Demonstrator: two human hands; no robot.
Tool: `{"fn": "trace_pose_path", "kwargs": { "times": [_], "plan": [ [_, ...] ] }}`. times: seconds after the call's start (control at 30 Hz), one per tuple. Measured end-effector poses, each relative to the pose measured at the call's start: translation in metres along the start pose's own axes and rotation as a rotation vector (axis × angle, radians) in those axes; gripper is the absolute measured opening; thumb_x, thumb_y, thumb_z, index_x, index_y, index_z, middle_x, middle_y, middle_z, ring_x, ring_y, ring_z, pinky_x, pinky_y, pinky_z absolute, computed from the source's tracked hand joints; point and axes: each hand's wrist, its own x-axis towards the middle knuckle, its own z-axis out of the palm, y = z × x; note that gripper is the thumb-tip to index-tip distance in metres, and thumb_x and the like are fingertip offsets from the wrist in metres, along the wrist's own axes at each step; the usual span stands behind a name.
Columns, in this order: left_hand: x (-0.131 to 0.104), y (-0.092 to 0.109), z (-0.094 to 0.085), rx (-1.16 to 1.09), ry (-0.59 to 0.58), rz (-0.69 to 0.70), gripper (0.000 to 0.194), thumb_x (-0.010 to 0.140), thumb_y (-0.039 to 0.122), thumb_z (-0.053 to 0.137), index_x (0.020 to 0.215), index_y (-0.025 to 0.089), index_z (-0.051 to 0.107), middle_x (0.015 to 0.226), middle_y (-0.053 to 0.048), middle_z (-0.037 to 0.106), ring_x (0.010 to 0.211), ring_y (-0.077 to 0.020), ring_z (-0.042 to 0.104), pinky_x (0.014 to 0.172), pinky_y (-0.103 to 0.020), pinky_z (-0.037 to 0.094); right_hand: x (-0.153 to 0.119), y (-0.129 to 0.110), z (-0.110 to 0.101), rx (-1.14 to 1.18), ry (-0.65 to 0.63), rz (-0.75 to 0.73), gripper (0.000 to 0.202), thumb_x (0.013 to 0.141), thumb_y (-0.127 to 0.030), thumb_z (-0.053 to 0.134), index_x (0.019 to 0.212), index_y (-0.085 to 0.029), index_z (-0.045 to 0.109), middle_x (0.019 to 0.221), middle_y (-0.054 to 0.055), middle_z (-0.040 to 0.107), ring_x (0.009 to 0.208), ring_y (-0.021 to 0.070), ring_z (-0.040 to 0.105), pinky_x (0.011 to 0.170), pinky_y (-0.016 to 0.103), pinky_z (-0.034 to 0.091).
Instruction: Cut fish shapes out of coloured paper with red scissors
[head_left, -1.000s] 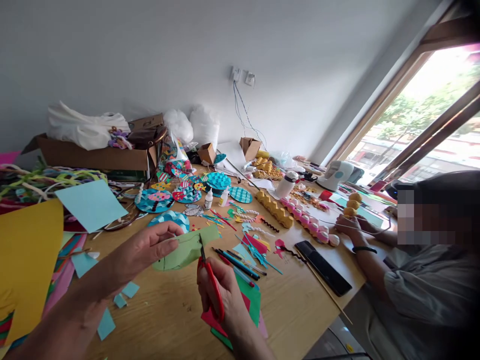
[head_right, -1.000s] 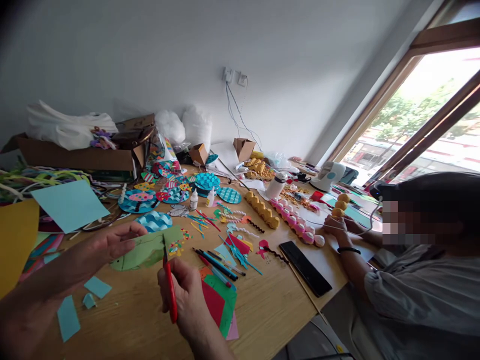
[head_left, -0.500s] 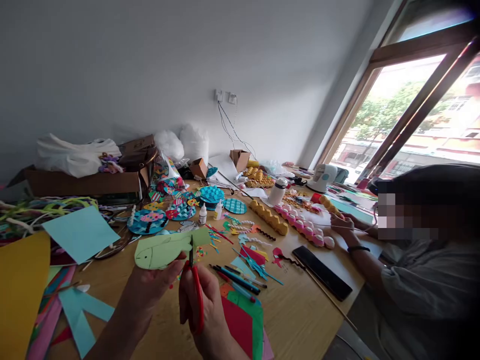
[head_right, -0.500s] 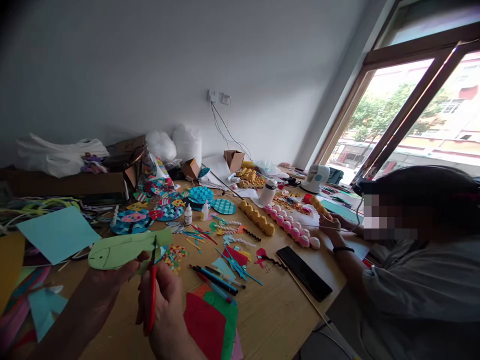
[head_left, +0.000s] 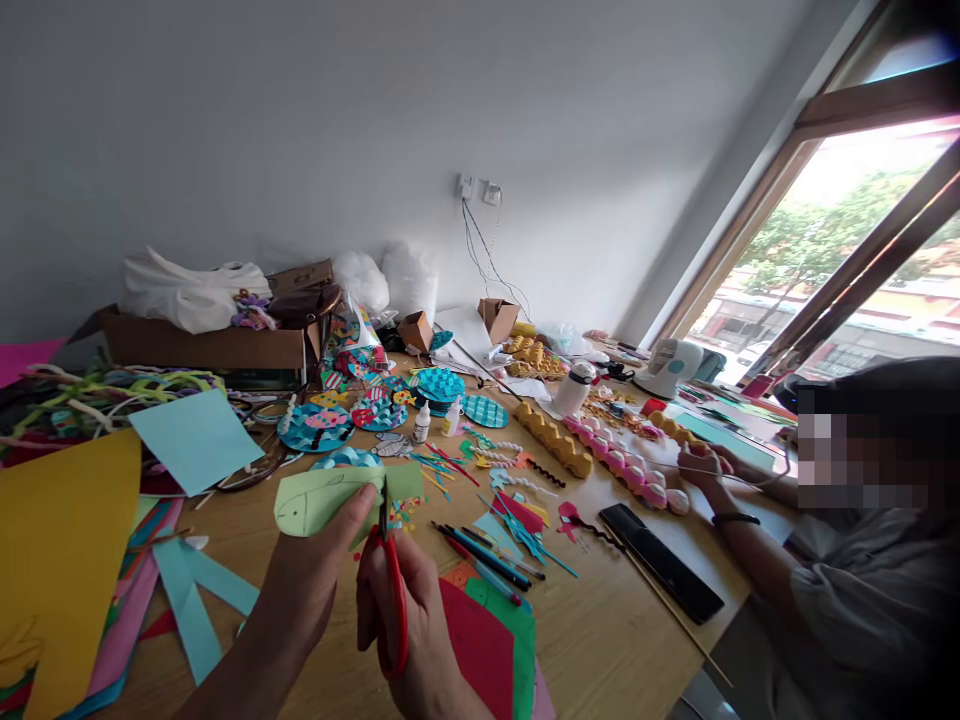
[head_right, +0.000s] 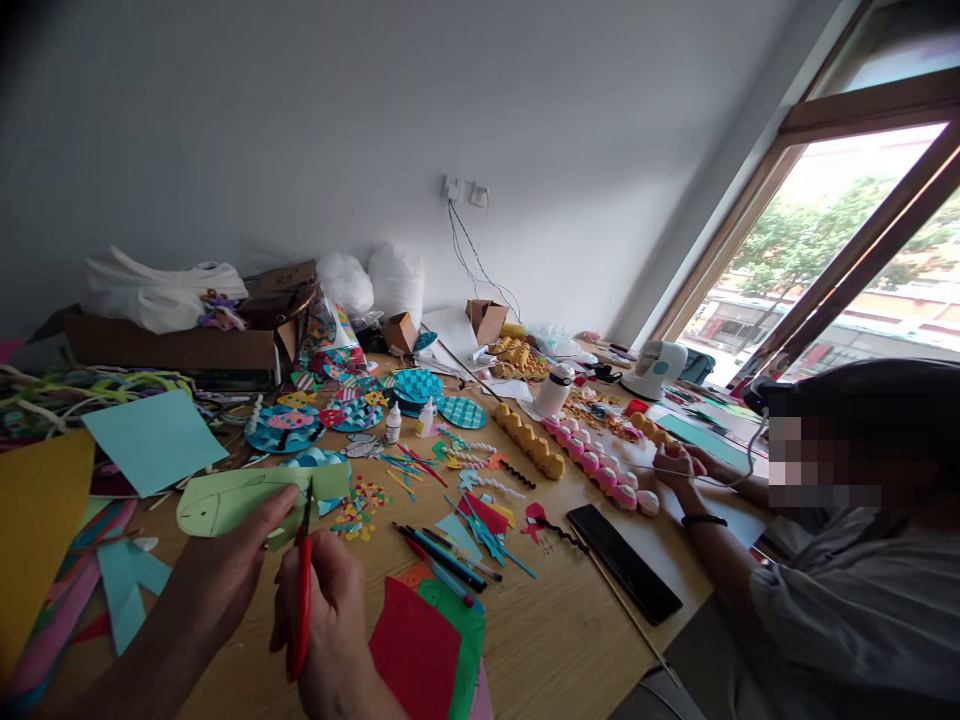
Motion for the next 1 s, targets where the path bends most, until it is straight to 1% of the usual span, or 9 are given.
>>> {"fn": "trace_pose_path", "kwargs": {
  "times": [0.2, 0.4, 0.53, 0.7, 0.8, 1.0],
  "plan": [
    [-0.002, -0.002, 0.001, -0.005, 0.012, -0.041, 0.022, 0.045, 0.018, 0.078, 0.062, 0.023, 0.065, 0.061, 0.008, 0.067, 0.069, -0.0146, 0.061, 0.064, -0.019, 0.05, 0.001, 0.001, -0.003, -0.033, 0.022, 0.008, 0.059, 0.071, -0.076, 0.059, 0.062, -0.019, 0.044, 0.047, -0.008, 0.039, 0.039, 0.0053, 0.034, 0.039, 0.016, 0.031],
    [-0.006, 0.002, 0.003, 0.134, 0.036, -0.054, 0.02, 0.044, 0.026, 0.078, 0.061, 0.021, 0.068, 0.061, 0.005, 0.07, 0.064, -0.0154, 0.06, 0.059, -0.021, 0.05, 0.002, -0.001, -0.005, -0.044, 0.032, 0.014, 0.062, 0.066, -0.08, 0.059, 0.063, -0.019, 0.045, 0.045, -0.008, 0.039, 0.038, 0.0056, 0.035, 0.037, 0.017, 0.03],
    [-0.006, 0.0, 0.002, 0.154, 0.024, -0.037, 0.02, 0.047, 0.027, 0.077, 0.063, 0.02, 0.069, 0.064, 0.004, 0.071, 0.068, -0.0172, 0.062, 0.061, -0.022, 0.051, 0.002, -0.001, -0.006, -0.05, 0.045, 0.006, 0.062, 0.066, -0.08, 0.06, 0.062, -0.02, 0.044, 0.046, -0.007, 0.04, 0.039, 0.0056, 0.035, 0.038, 0.017, 0.031],
    [-0.006, -0.003, 0.0, 0.149, 0.011, -0.036, 0.02, 0.047, 0.027, 0.079, 0.062, 0.022, 0.067, 0.063, 0.006, 0.07, 0.066, -0.0168, 0.061, 0.062, -0.023, 0.05, 0.004, 0.0, -0.006, -0.01, 0.043, 0.009, 0.06, 0.067, -0.077, 0.062, 0.062, -0.02, 0.044, 0.046, -0.008, 0.038, 0.038, 0.0051, 0.033, 0.036, 0.016, 0.029],
    [-0.005, -0.004, -0.002, 0.155, -0.016, -0.031, 0.018, 0.051, 0.028, 0.079, 0.061, 0.022, 0.065, 0.062, 0.005, 0.069, 0.067, -0.018, 0.061, 0.063, -0.024, 0.05, 0.003, -0.001, -0.007, -0.012, 0.03, 0.017, 0.06, 0.067, -0.077, 0.062, 0.061, -0.02, 0.044, 0.045, -0.008, 0.038, 0.037, 0.0046, 0.032, 0.035, 0.016, 0.028],
    [-0.001, -0.008, -0.005, 0.129, -0.064, 0.0, 0.019, 0.054, 0.026, 0.079, 0.067, 0.022, 0.066, 0.072, 0.004, 0.072, 0.08, -0.0219, 0.065, 0.074, -0.027, 0.051, 0.001, -0.002, -0.012, -0.035, 0.028, 0.024, 0.06, 0.068, -0.076, 0.061, 0.059, -0.02, 0.043, 0.046, -0.008, 0.037, 0.037, 0.0039, 0.029, 0.033, 0.015, 0.026]
  ]
}}
